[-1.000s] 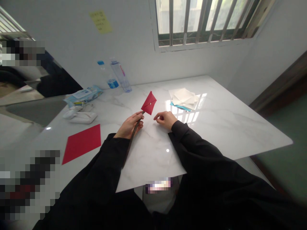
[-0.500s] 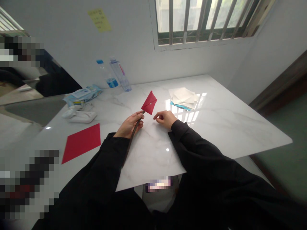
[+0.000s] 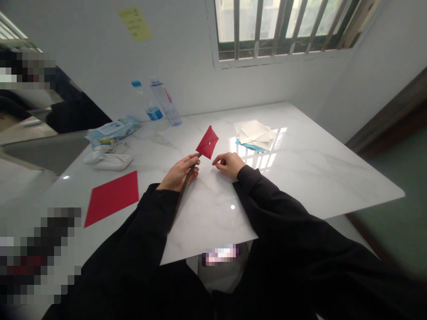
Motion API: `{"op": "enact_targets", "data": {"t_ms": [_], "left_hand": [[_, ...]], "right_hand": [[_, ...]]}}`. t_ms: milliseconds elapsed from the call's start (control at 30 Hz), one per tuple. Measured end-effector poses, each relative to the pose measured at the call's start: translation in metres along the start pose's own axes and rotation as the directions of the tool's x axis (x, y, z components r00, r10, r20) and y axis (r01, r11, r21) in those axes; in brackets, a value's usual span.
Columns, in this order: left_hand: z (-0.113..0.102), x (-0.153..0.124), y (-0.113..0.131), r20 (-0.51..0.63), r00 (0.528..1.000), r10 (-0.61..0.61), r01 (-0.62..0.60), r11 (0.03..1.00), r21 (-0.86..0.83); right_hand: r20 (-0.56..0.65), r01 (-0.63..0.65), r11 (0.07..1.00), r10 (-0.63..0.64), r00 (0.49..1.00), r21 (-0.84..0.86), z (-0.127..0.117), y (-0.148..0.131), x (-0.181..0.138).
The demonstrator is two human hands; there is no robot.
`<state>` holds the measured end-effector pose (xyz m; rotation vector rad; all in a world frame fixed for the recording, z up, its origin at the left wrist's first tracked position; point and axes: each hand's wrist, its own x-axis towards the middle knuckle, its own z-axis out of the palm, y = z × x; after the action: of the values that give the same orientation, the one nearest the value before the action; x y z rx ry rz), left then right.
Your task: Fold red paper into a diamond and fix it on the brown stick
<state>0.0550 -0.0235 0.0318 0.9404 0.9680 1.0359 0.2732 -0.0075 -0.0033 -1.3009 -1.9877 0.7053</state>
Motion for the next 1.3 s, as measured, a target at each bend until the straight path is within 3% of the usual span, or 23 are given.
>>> {"op": "enact_targets", "data": {"t_ms": [1300], "left_hand": [[0.0020, -0.0023, -0.0002, 0.003, 1.000, -0.016, 0.016, 0.999, 0.044]], "right_hand": [[-0.004, 0.028, 0.999, -0.028, 1.000, -0.030, 0.0009, 0.0001, 0.0000]]}}
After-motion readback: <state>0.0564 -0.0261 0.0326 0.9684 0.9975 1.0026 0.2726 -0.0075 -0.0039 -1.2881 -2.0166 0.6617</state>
